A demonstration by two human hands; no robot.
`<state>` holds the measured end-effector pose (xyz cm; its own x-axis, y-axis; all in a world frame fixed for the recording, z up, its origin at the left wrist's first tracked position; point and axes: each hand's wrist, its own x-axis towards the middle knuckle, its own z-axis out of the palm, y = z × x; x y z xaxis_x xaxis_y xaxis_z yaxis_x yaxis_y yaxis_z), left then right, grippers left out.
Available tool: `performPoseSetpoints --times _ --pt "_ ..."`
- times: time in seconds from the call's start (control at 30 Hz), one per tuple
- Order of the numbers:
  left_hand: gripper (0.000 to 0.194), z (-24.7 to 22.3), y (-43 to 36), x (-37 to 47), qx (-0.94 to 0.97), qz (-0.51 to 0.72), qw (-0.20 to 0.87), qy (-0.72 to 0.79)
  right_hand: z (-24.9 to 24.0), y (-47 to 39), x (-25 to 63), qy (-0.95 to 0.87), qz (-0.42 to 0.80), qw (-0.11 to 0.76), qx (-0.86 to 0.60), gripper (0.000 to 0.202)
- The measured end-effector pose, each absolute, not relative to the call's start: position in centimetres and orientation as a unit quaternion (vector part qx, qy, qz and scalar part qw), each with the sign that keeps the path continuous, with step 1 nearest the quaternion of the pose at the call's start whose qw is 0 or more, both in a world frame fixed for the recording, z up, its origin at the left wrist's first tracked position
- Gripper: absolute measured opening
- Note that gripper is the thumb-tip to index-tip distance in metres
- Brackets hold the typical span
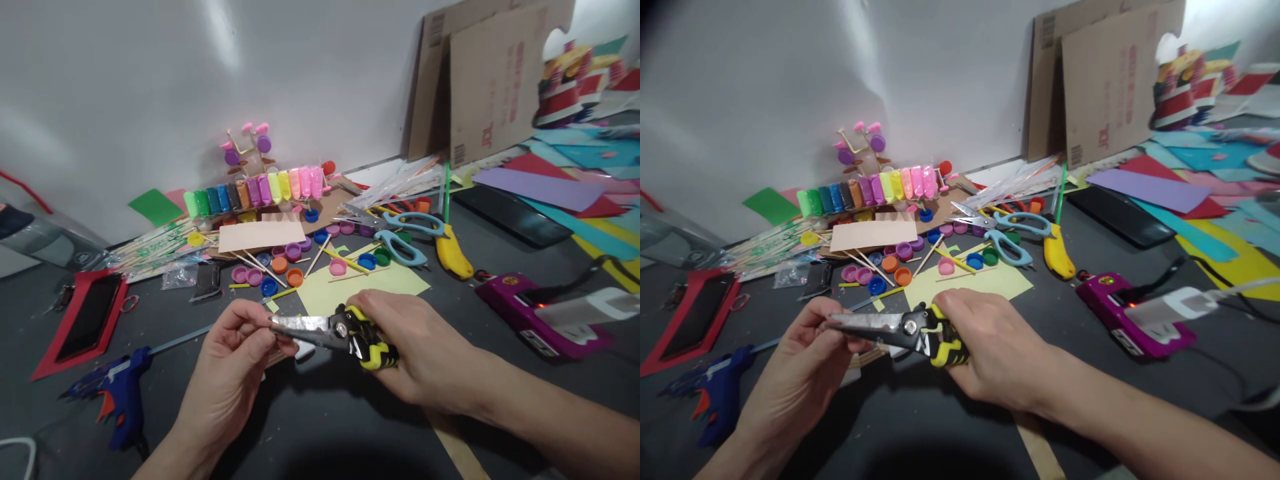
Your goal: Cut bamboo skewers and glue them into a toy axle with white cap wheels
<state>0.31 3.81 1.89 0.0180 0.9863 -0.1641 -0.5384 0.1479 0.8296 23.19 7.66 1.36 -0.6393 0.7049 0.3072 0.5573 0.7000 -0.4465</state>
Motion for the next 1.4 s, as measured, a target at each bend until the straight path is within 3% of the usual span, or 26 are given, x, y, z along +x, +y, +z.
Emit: performPoseSetpoints --times 0.67,1.4 --pt "0.013 2.28 3.66 0.60 0.285 0.581 0.662 0.379 1.76 7.53 22.75 -0.876 0.234 0.223 -0.359 0.024" --pt "0.014 2.07 3.51 0.52 0.303 0.589 0.637 0.395 1.96 7.50 22.89 -0.877 0.229 0.219 -0.362 0.025"
